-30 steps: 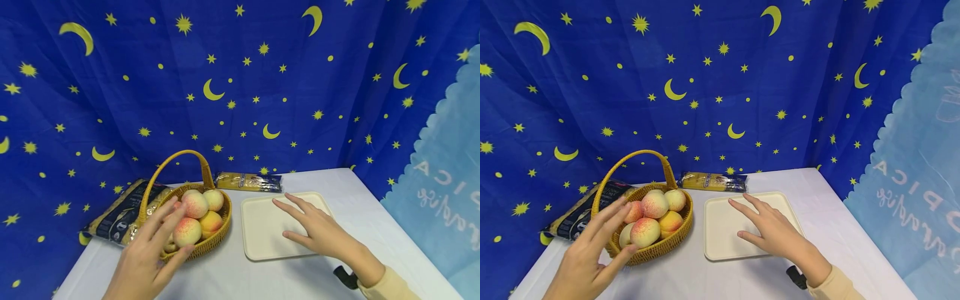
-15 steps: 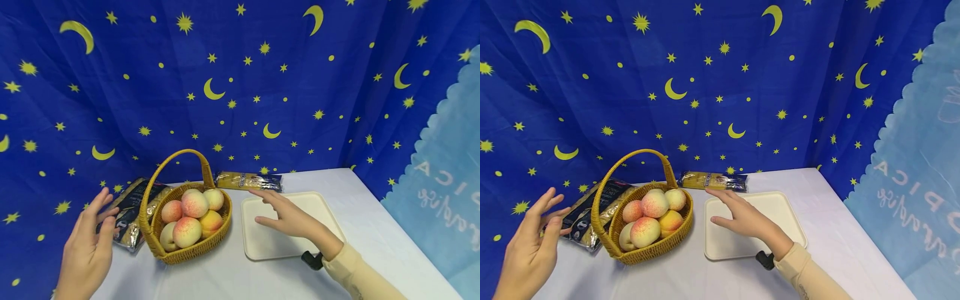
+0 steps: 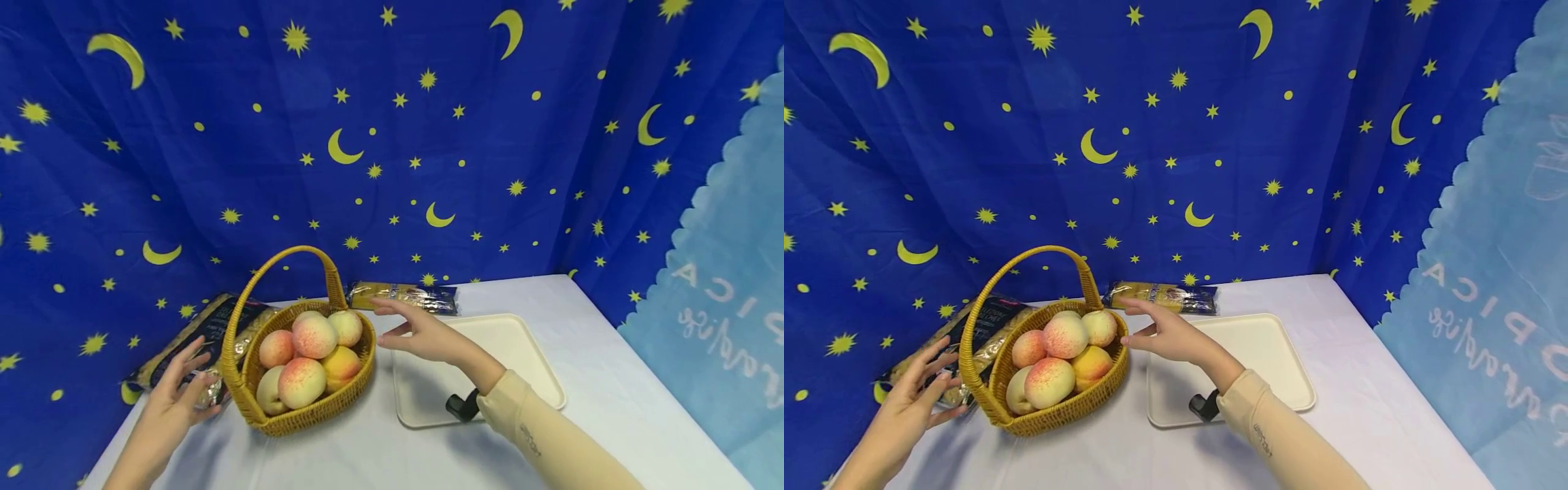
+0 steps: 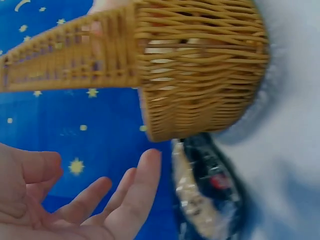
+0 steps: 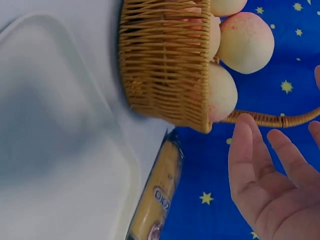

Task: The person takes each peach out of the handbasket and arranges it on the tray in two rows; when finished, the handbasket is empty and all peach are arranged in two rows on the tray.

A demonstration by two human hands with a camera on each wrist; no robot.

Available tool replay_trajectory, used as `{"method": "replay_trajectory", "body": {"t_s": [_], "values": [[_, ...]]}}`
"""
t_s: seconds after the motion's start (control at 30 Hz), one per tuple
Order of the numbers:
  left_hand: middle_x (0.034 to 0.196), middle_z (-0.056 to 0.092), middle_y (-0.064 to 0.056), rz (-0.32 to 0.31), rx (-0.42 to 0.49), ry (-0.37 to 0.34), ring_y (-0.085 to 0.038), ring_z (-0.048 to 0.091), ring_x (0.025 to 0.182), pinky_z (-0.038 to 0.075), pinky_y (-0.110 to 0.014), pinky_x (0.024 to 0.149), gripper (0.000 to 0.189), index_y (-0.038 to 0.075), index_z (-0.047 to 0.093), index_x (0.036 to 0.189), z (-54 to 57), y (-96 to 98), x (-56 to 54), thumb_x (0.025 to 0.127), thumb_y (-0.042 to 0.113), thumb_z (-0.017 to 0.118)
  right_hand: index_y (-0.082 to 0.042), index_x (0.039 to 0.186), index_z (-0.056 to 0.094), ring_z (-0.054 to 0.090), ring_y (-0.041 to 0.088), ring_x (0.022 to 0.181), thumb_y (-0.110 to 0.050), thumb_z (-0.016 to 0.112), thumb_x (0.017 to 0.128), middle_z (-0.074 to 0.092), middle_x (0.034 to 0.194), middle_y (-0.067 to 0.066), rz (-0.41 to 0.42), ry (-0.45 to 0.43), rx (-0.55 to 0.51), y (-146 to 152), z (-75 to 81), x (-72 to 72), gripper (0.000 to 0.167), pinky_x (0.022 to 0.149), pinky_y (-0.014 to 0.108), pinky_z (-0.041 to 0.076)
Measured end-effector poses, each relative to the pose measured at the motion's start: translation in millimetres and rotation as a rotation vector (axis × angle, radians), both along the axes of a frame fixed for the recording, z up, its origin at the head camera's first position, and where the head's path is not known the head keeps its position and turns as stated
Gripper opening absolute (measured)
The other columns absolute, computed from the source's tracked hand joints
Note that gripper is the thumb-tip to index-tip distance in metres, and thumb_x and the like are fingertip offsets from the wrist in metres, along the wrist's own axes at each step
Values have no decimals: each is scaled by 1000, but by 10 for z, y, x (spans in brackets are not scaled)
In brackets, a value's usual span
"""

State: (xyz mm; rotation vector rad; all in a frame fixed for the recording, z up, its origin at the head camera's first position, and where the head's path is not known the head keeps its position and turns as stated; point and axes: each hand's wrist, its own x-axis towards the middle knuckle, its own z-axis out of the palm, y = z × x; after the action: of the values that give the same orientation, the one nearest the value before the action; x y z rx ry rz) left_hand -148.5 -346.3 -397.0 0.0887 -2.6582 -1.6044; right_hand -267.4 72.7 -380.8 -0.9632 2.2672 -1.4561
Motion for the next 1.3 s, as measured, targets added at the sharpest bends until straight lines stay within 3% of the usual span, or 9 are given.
{"method": "replay_trajectory", "body": {"t_s": [0.07,0.13,0.2,0.4,0.57,0.7,0.8,0.97,1.3], "values": [[172,8,-37,-16,50,-72,-22,61,128,68,-46,87,66,29,-7,174,-53,3,-51,119,32,30,-20,170,32,65,41,134,-17,67,107,45,167,17,17,-57,-17,-64,18,-23,72,104,52,62],[173,3,-36,-32,94,-132,-48,48,142,67,-51,92,65,27,-10,174,-104,14,-100,120,30,26,-23,170,34,63,42,137,-15,66,108,43,168,15,22,-120,-31,-124,26,-55,70,102,53,63],[174,2,-34,-35,147,-174,-60,31,151,66,-54,95,63,28,-12,173,-155,34,-137,120,25,22,-27,169,36,62,41,139,-14,66,108,42,169,13,21,-173,-45,-182,38,-88,68,100,54,64],[173,10,-31,9,205,-230,-53,37,150,67,-47,94,66,27,-7,174,-271,100,-200,119,16,29,-29,166,42,57,43,144,-14,67,107,44,170,9,19,-233,-79,-333,85,-198,66,107,56,60],[175,9,-32,20,242,-232,-50,39,149,67,-51,93,69,22,-1,174,-322,141,-226,118,17,38,-26,166,42,54,39,147,-17,69,106,43,170,11,16,-276,-80,-435,128,-275,67,110,56,58],[175,9,-32,17,246,-242,-44,45,145,67,-50,93,74,22,-6,174,-355,138,-248,117,12,39,-25,165,44,52,36,149,-15,68,106,40,171,13,27,-305,-69,-511,130,-314,65,113,57,56],[175,8,-33,17,247,-264,-35,56,136,67,-47,91,77,23,-8,174,-381,125,-267,115,8,41,-26,163,47,50,37,151,-14,69,105,39,172,12,40,-315,-63,-564,122,-332,63,116,60,53],[175,16,-28,0,296,-270,-16,62,119,67,-47,91,68,19,10,174,-429,87,-243,115,9,41,-25,160,52,49,39,151,-11,69,105,42,170,11,48,-300,-48,-656,140,-341,60,117,62,52],[176,9,-29,-87,339,-318,-23,61,128,64,-56,99,82,20,4,175,-447,-4,-216,112,14,56,-26,158,55,53,36,146,-8,75,100,45,168,14,61,-294,-26,-812,131,-323,64,109,51,60]]}}
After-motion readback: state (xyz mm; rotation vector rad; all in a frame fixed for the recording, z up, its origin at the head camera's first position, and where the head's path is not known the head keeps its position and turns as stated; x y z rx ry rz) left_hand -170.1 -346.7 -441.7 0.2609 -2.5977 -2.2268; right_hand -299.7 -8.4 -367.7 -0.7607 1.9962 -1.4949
